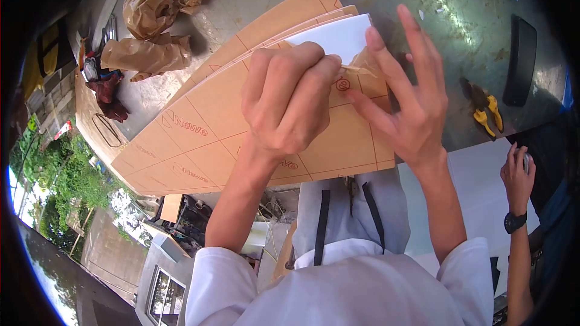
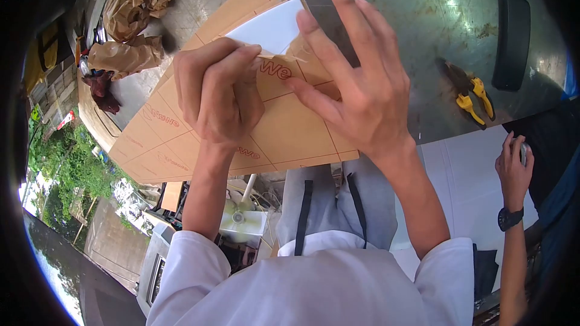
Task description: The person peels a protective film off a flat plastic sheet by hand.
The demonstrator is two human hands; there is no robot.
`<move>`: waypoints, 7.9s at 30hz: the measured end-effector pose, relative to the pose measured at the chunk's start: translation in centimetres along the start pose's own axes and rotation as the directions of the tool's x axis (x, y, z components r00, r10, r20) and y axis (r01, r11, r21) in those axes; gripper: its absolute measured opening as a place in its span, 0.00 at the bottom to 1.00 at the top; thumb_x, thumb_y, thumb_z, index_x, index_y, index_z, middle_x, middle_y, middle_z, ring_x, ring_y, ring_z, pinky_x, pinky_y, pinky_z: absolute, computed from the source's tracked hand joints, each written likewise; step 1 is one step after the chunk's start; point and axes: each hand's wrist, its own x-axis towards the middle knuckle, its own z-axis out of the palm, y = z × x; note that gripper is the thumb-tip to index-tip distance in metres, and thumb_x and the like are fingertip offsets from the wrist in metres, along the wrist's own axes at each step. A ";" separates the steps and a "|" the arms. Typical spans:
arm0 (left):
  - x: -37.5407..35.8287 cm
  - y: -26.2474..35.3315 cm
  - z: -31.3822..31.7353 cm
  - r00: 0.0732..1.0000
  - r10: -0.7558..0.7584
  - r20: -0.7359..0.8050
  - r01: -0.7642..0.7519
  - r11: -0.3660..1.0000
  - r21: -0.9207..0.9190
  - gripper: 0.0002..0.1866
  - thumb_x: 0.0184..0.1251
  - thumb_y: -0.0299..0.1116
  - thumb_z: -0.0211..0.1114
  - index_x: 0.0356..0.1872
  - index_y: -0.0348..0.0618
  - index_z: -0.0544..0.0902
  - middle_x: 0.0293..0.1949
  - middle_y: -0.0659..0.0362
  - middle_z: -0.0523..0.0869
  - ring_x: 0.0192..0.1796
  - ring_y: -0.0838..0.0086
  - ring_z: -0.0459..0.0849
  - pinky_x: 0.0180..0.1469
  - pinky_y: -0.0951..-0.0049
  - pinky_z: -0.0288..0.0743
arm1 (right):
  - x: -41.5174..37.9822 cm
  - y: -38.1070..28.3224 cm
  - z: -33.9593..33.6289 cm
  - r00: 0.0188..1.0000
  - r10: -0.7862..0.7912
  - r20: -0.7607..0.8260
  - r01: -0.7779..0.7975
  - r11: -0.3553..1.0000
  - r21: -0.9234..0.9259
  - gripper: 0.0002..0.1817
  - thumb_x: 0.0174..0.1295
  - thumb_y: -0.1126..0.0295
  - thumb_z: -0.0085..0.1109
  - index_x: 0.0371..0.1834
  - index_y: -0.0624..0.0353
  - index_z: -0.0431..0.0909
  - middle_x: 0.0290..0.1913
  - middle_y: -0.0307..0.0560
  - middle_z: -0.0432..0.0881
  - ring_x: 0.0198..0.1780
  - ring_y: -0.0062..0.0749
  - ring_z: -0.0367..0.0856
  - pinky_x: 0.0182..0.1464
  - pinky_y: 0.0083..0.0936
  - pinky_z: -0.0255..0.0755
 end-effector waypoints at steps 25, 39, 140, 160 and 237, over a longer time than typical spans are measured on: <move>0.6 0.9 -0.7 0.573 -0.813 0.101 0.650 0.376 -0.661 0.06 0.74 0.25 0.49 0.37 0.40 0.74 0.26 0.64 0.75 0.25 0.85 0.70 0.25 0.82 0.64 | -2.8 -2.3 1.4 1.000 -0.027 0.004 0.027 0.990 -0.137 0.29 0.55 0.70 0.62 0.63 0.62 0.70 0.64 0.48 0.71 0.68 0.54 0.64 0.60 0.42 0.68; -4.6 7.6 -1.6 0.240 -0.943 -0.232 0.621 0.333 -0.709 0.10 0.77 0.32 0.48 0.35 0.37 0.71 0.28 0.60 0.72 0.32 0.77 0.71 0.36 0.74 0.70 | -2.6 -2.8 1.8 0.985 -0.171 -0.025 0.132 0.835 -0.534 0.21 0.66 0.63 0.51 0.60 0.60 0.71 0.58 0.45 0.71 0.64 0.48 0.64 0.66 0.46 0.60; -21.4 -4.5 -25.2 0.225 -0.969 0.102 0.958 0.240 0.161 0.26 0.52 0.49 0.72 0.42 0.37 0.77 0.39 0.46 0.84 0.44 0.48 0.82 0.43 0.57 0.74 | -7.0 -10.5 -2.2 0.877 0.323 0.356 -0.126 0.869 -0.478 0.09 0.52 0.79 0.51 0.38 0.66 0.71 0.41 0.61 0.75 0.44 0.59 0.77 0.48 0.46 0.73; -20.8 -4.3 -25.4 0.309 -0.944 0.117 0.933 0.324 0.154 0.29 0.50 0.47 0.74 0.45 0.36 0.76 0.43 0.45 0.84 0.46 0.49 0.82 0.45 0.57 0.74 | -10.0 -15.7 -2.5 0.680 0.291 0.673 -0.207 0.957 -0.205 0.09 0.56 0.78 0.46 0.39 0.66 0.73 0.40 0.62 0.78 0.45 0.61 0.75 0.44 0.45 0.68; -23.7 -0.5 -18.6 0.719 -0.695 0.019 0.692 0.713 -0.113 0.28 0.33 0.52 0.67 0.38 0.47 0.81 0.42 0.54 0.79 0.51 0.58 0.76 0.55 0.55 0.66 | -0.1 -31.0 11.6 0.507 0.016 0.862 -0.840 0.233 0.490 0.13 0.67 0.68 0.54 0.49 0.63 0.72 0.40 0.40 0.75 0.38 0.25 0.70 0.40 0.20 0.66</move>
